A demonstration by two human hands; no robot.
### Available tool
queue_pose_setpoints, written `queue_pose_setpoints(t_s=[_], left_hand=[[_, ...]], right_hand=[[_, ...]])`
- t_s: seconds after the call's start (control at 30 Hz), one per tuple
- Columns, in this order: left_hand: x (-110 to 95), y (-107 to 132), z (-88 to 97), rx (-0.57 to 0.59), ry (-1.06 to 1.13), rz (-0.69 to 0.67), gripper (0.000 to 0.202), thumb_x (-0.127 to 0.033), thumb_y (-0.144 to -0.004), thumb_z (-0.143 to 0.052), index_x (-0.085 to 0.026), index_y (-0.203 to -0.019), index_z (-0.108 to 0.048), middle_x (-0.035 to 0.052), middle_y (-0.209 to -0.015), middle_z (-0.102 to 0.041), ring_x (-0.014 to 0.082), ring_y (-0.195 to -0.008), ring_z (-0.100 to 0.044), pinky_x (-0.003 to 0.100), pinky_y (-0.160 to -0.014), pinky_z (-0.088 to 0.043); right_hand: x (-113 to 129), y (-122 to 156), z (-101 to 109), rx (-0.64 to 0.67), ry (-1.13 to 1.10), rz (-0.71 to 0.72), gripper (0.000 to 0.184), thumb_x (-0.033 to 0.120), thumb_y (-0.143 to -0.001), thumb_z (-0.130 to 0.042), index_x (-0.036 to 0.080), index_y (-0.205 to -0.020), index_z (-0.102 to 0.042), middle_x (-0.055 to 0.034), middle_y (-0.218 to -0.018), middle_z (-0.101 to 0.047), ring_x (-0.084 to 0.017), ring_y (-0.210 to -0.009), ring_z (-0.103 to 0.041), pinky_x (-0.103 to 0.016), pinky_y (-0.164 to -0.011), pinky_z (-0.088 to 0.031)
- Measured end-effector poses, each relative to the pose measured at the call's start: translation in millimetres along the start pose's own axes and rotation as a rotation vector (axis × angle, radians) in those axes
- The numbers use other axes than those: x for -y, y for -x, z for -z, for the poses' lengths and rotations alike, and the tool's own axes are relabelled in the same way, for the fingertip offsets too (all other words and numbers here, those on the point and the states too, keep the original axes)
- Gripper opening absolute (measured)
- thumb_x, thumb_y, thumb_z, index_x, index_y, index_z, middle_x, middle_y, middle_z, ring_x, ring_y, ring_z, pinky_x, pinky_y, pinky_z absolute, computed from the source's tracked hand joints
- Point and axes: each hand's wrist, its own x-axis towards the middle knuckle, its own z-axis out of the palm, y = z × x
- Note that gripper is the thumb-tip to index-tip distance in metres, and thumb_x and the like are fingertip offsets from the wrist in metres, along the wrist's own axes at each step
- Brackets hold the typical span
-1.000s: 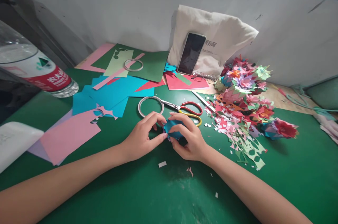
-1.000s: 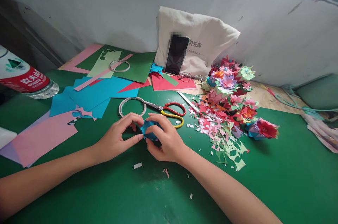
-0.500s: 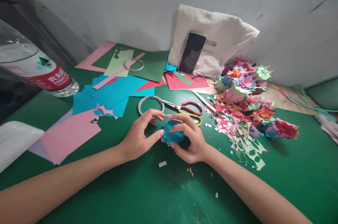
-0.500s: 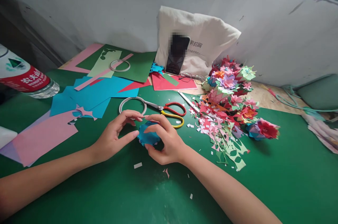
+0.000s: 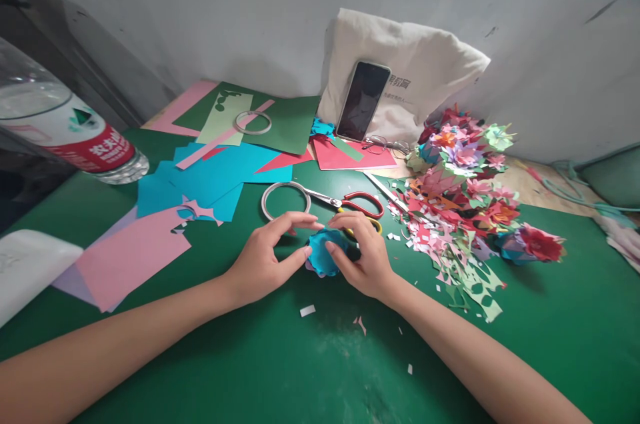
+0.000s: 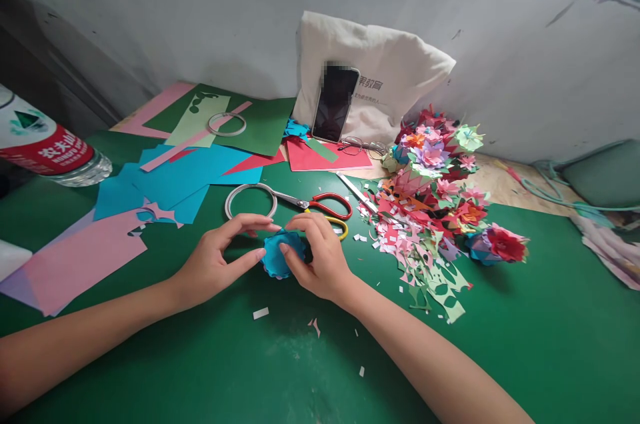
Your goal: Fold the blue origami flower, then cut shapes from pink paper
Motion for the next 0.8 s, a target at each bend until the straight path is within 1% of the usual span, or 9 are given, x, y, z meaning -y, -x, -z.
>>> queue_pose_setpoints(t_s=[0.1, 0.17, 0.33, 0.43, 0.53, 0.63, 0.8], left_hand=[[0.7, -0.7, -0.2, 0.012, -0.009, -0.015, 0.038, -0.018, -0.086, -0.06, -0.026, -0.123, -0.055, 0.0, -0.121, -0.07, 0.0163, -0.112, -0.063, 0.027, -0.093, -0.051], [1.6, -1.6, -0.1, 0.027, -0.009, -0.017, 0.037, -0.019, -0.087, -0.06, -0.026, -0.123, -0.055, 0.0005, -0.12, -0.07, 0.0168, -0.111, -0.064, 0.027, -0.092, -0.051], [3.5, -3.0, 0.2, 0.041, -0.026, 0.01, 0.033, -0.022, -0.087, -0.059, -0.024, -0.12, -0.054, 0.0013, -0.116, -0.071, 0.0173, -0.107, -0.066, 0.028, -0.09, -0.052], [4.0, -2.6, 0.8, 0.037, -0.029, 0.0, 0.032, -0.022, -0.087, -0.059, -0.024, -0.118, -0.054, 0.0016, -0.114, -0.07, 0.0168, -0.105, -0.066, 0.027, -0.088, -0.052], [4.1, -1.8, 1.7, 0.03, -0.016, -0.002, 0.026, -0.023, -0.086, -0.059, -0.023, -0.112, -0.055, 0.0024, -0.109, -0.07, 0.0169, -0.099, -0.065, 0.028, -0.085, -0.052], [3.5, -1.6, 2.0, 0.025, 0.014, 0.02, 0.019, -0.027, -0.087, -0.058, -0.022, -0.106, -0.056, 0.0028, -0.1, -0.069, 0.0167, -0.091, -0.064, 0.028, -0.079, -0.053], [1.2, -2.7, 1.5, 0.037, 0.057, 0.091, 0.011, -0.028, -0.089, -0.055, -0.02, -0.097, -0.056, 0.002, -0.088, -0.066, 0.0155, -0.08, -0.062, 0.027, -0.071, -0.052]], right_hand=[[0.7, -0.2, -0.5, 0.001, 0.011, 0.048, 0.018, 0.012, -0.089, -0.056, 0.023, -0.103, -0.054, -0.0084, -0.098, -0.065, -0.022, -0.092, -0.062, -0.038, -0.081, -0.052], [1.1, -0.2, -0.6, 0.006, 0.023, 0.054, 0.017, 0.01, -0.089, -0.055, 0.022, -0.101, -0.054, -0.0083, -0.097, -0.065, -0.021, -0.09, -0.062, -0.037, -0.079, -0.053], [0.9, 0.8, -1.7, -0.013, 0.057, 0.026, 0.016, 0.011, -0.09, -0.054, 0.022, -0.101, -0.054, -0.0083, -0.095, -0.065, -0.021, -0.089, -0.062, -0.037, -0.078, -0.053], [0.5, 1.0, -1.9, -0.011, 0.078, -0.009, 0.017, 0.012, -0.09, -0.055, 0.022, -0.103, -0.055, -0.0089, -0.096, -0.066, -0.022, -0.088, -0.062, -0.037, -0.077, -0.053], [0.1, 0.3, -1.0, 0.002, 0.077, -0.027, 0.014, 0.013, -0.089, -0.056, 0.021, -0.101, -0.056, -0.0086, -0.093, -0.066, -0.021, -0.085, -0.061, -0.036, -0.075, -0.052], [-0.4, -1.4, 0.2, 0.025, 0.025, 0.02, 0.012, 0.012, -0.089, -0.055, 0.021, -0.097, -0.058, -0.0073, -0.089, -0.066, -0.021, -0.084, -0.061, -0.036, -0.076, -0.052], [-1.0, -2.8, 1.0, 0.117, -0.056, 0.123, 0.012, 0.013, -0.09, -0.054, 0.021, -0.097, -0.059, -0.007, -0.086, -0.065, -0.02, -0.079, -0.059, -0.037, -0.073, -0.052]])
